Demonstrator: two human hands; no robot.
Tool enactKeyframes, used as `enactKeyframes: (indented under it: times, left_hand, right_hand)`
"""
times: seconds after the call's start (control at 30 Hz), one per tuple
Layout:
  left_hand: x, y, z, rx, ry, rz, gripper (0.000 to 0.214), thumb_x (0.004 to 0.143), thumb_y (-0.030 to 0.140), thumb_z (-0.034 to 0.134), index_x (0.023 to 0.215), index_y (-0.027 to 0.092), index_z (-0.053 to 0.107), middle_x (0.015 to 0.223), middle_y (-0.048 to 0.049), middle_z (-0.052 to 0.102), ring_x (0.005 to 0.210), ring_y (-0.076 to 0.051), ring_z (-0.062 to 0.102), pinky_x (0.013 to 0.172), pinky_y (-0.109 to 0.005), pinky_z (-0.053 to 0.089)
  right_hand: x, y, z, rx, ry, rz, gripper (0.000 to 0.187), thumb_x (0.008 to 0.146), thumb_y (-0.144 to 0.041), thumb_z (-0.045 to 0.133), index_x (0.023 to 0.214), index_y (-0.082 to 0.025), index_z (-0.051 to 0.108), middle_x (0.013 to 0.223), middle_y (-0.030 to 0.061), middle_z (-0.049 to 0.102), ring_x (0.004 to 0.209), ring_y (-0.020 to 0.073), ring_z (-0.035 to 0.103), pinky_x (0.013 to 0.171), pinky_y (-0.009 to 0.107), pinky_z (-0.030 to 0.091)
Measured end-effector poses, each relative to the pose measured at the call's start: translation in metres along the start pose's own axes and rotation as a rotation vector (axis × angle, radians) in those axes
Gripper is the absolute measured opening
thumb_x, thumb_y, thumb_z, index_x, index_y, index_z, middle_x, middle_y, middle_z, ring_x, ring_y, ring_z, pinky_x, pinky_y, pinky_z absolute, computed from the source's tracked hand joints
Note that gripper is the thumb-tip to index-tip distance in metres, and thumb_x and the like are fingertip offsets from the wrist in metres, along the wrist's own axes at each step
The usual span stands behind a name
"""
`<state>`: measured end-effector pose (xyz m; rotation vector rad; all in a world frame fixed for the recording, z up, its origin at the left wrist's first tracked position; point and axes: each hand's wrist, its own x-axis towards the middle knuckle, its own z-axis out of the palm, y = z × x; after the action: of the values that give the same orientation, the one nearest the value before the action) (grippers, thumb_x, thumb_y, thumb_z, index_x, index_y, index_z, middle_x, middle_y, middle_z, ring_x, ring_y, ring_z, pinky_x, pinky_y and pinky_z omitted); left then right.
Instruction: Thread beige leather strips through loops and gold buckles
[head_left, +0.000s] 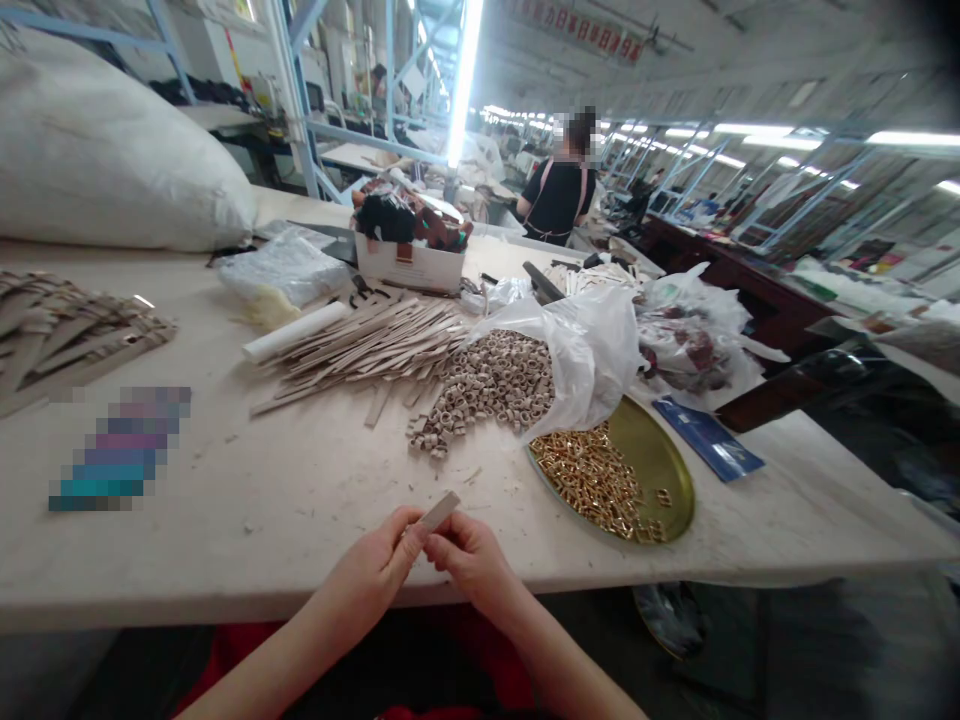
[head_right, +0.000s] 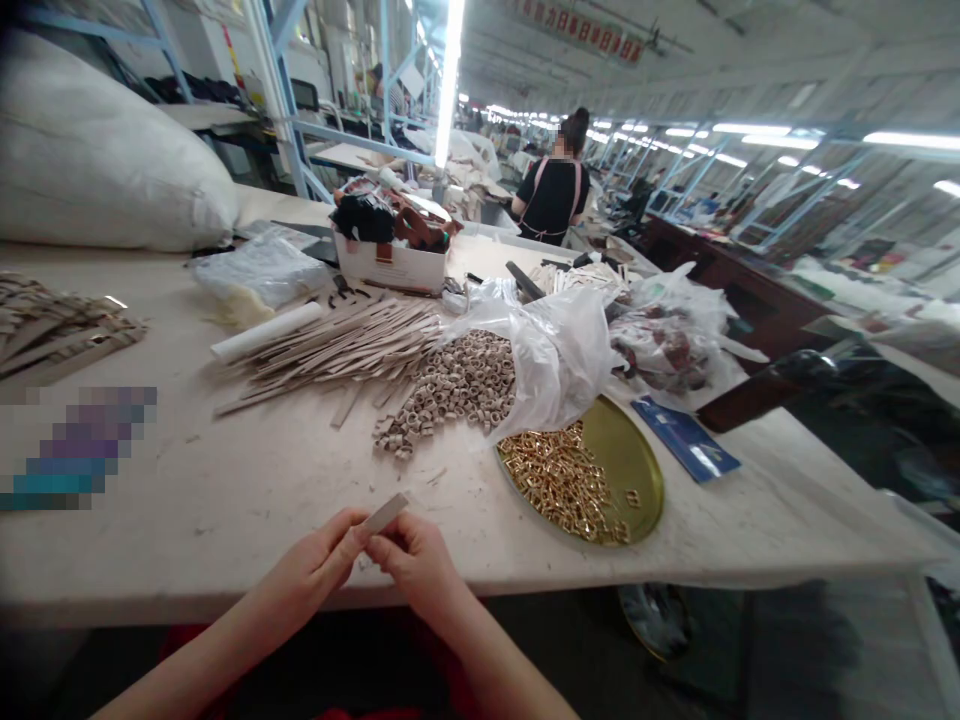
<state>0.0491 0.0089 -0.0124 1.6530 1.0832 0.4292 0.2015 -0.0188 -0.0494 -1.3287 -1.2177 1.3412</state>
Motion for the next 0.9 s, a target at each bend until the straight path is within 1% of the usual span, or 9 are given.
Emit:
enactKeyframes:
  times: [0.03, 0.1, 0.17, 0.23, 0.3, 0.43, 0.53, 0.7, 0.9]
  left_hand:
    - [0.001, -0.003, -0.001, -0.028, -0.001, -0.01, 0.032, 0.085, 0.046, 0.032, 0.084, 0.018, 0.049, 0.058, 0.0051, 0.042, 0.051, -0.011, 0.039, 0.05, -0.021, 0.032]
    - [0.003, -0.011, -0.001, -0.092, 0.011, -0.041, 0.031, 0.084, 0.045, 0.032, 0.076, 0.018, 0.046, 0.052, 0.0073, 0.033, 0.046, -0.009, 0.032, 0.044, -0.02, 0.027]
    - [0.003, -0.015, 0.001, -0.158, 0.029, -0.063, 0.03, 0.083, 0.044, 0.03, 0.073, 0.019, 0.043, 0.049, 0.0088, 0.027, 0.042, -0.009, 0.028, 0.041, -0.019, 0.023]
    - [0.002, -0.015, 0.005, -0.197, 0.032, -0.062, 0.028, 0.082, 0.042, 0.029, 0.072, 0.019, 0.042, 0.048, 0.0095, 0.026, 0.04, -0.008, 0.026, 0.04, -0.019, 0.021]
    - [0.0, -0.011, 0.008, -0.195, 0.024, -0.044, 0.027, 0.081, 0.04, 0.03, 0.071, 0.019, 0.043, 0.047, 0.0095, 0.026, 0.039, -0.008, 0.026, 0.04, -0.019, 0.022]
    - [-0.007, -0.003, 0.005, -0.114, 0.018, -0.031, 0.026, 0.081, 0.039, 0.031, 0.071, 0.019, 0.044, 0.048, 0.0083, 0.03, 0.043, -0.009, 0.03, 0.042, -0.02, 0.023]
    - [-0.013, -0.003, 0.001, -0.058, 0.005, -0.041, 0.026, 0.081, 0.038, 0.032, 0.07, 0.018, 0.044, 0.051, 0.0074, 0.033, 0.046, -0.01, 0.032, 0.044, -0.02, 0.025]
    - [-0.018, -0.003, 0.006, -0.032, -0.037, -0.019, 0.026, 0.083, 0.037, 0.033, 0.072, 0.018, 0.046, 0.05, 0.0074, 0.032, 0.048, -0.011, 0.034, 0.046, -0.021, 0.026]
    - [-0.023, -0.002, 0.003, -0.036, -0.045, -0.015, 0.027, 0.084, 0.038, 0.033, 0.072, 0.018, 0.047, 0.052, 0.0068, 0.035, 0.048, -0.011, 0.035, 0.046, -0.022, 0.026]
  right_hand:
    - [0.003, -0.002, -0.016, -0.166, 0.005, -0.037, 0.025, 0.075, -0.042, 0.055, 0.071, -0.018, 0.056, 0.058, -0.0027, 0.05, 0.054, 0.0107, 0.045, 0.052, 0.022, 0.036]
    - [0.013, -0.008, -0.056, -0.565, 0.23, -0.067, 0.026, 0.082, -0.038, 0.045, 0.071, -0.018, 0.056, 0.063, 0.0004, 0.054, 0.061, 0.0135, 0.049, 0.057, 0.024, 0.037]
    - [0.027, -0.013, -0.096, -1.016, 0.453, -0.01, 0.022, 0.085, -0.03, 0.04, 0.081, -0.017, 0.058, 0.081, 0.0054, 0.06, 0.076, 0.0161, 0.053, 0.069, 0.026, 0.038]
    - [0.042, -0.015, -0.126, -1.12, 0.507, 0.044, 0.018, 0.082, -0.023, 0.045, 0.087, -0.014, 0.059, 0.094, 0.012, 0.059, 0.085, 0.02, 0.054, 0.073, 0.028, 0.036]
    - [0.055, -0.012, -0.141, -1.161, 0.496, 0.084, 0.015, 0.077, -0.022, 0.051, 0.085, -0.013, 0.061, 0.093, 0.013, 0.06, 0.085, 0.0213, 0.055, 0.071, 0.028, 0.036]
    - [0.066, -0.003, -0.149, -1.185, 0.434, 0.145, 0.013, 0.074, -0.026, 0.056, 0.077, -0.015, 0.062, 0.079, 0.0082, 0.063, 0.074, 0.0186, 0.057, 0.063, 0.025, 0.036]
    - [0.066, -0.002, -0.155, -1.182, 0.422, 0.164, 0.019, 0.077, -0.028, 0.051, 0.082, -0.013, 0.063, 0.082, 0.0096, 0.064, 0.074, 0.0181, 0.058, 0.062, 0.025, 0.035]
    - [0.065, -0.006, -0.163, -1.17, 0.371, 0.158, 0.006, 0.068, -0.014, 0.056, 0.069, -0.014, 0.062, 0.077, 0.0086, 0.063, 0.074, 0.0179, 0.056, 0.063, 0.025, 0.033]
    - [0.055, -0.016, -0.162, -1.066, 0.393, 0.098, 0.009, 0.064, -0.01, 0.054, 0.057, -0.016, 0.054, 0.061, 0.0025, 0.057, 0.061, 0.0154, 0.05, 0.057, 0.026, 0.03]
